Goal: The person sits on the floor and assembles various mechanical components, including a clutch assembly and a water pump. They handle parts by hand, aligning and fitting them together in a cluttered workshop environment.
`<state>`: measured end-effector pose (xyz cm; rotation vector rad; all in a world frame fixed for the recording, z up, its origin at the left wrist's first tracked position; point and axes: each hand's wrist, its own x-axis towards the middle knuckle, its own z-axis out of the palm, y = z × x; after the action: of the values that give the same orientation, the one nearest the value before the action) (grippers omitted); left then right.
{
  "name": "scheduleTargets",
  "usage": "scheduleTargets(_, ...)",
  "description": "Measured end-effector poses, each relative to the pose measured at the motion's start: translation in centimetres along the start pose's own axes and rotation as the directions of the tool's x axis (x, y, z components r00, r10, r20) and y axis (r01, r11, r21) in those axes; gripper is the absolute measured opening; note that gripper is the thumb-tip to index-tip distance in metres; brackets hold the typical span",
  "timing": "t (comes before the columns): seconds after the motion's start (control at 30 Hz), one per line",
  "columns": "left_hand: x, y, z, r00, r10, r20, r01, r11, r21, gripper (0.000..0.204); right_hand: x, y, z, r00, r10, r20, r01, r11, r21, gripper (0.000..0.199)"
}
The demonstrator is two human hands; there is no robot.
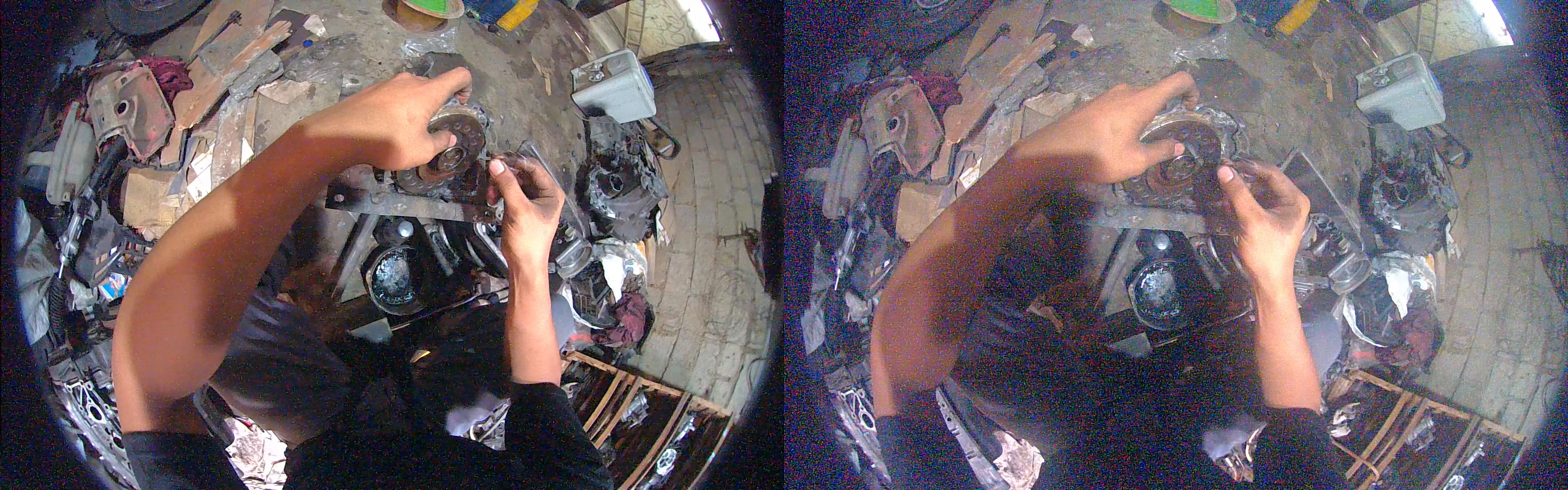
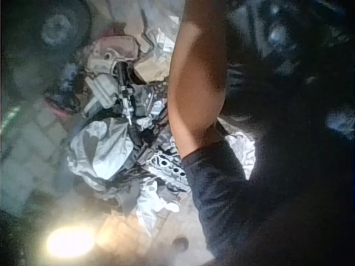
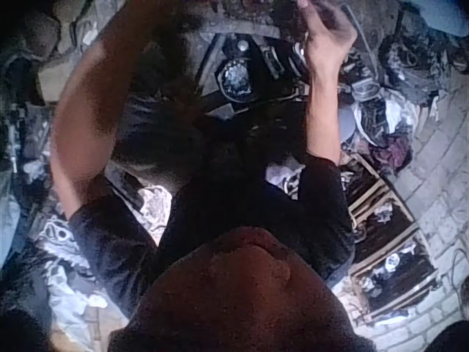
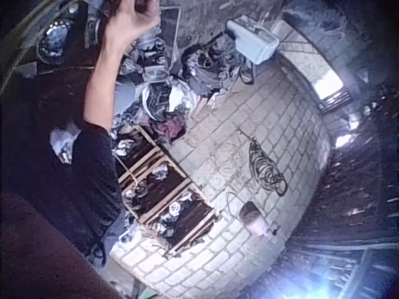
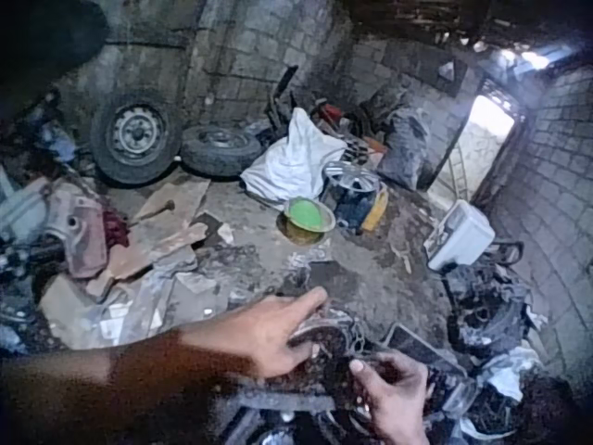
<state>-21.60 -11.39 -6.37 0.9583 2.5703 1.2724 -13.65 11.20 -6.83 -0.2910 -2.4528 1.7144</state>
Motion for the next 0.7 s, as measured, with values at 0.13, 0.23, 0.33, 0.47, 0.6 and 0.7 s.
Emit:
scheduleTargets(0.13, 0.2, -0.2, 0.2, 1.0, 0.016, -0.002, -0.016, 1.0, 0.002, 0.062, -0.1, 0.9, 0.2, 0.98, -0.191, 0.056, 0.198, 0.97, -0.145, 0.015)
scheduleTargets(0.23, 0.3, -0.2, 0.0, 1.0, 0.011, 0.026, -0.01, 1.0, -0.016, 0.065, -0.8, 1.2, 1.1, 0.963, -0.259, 0.069, 0.265, 0.957, -0.114, 0.015)
scheduleTargets(0.33, 0.1, -0.3, 0.0, 1.0, 0.018, 0.014, -0.018, 1.0, 0.011, 0.068, -1.1, 1.0, 1.4, 0.913, -0.397, 0.09, 0.406, 0.869, -0.283, 0.018)
scheduleTargets(0.47, 0.0, 0.8, -0.6, 0.997, -0.048, 0.06, 0.045, 0.998, 0.052, 0.068, -1.4, 1.6, 2.1, 0.83, -0.555, 0.055, 0.53, 0.755, -0.387, 0.018)
scheduleTargets(0.6, -0.2, 0.4, -0.3, 0.999, -0.032, 0.019, 0.031, 0.999, 0.035, 0.063, -1.5, 2.1, 2.6, 0.72, -0.688, 0.088, 0.623, 0.587, -0.516, 0.019)
scheduleTargets(0.7, -0.1, 0.8, -0.3, 0.998, -0.053, 0.036, 0.053, 0.999, 0.012, 0.058, -1.6, 2.5, 2.9, 0.725, -0.681, 0.101, 0.608, 0.565, -0.557, 0.019)
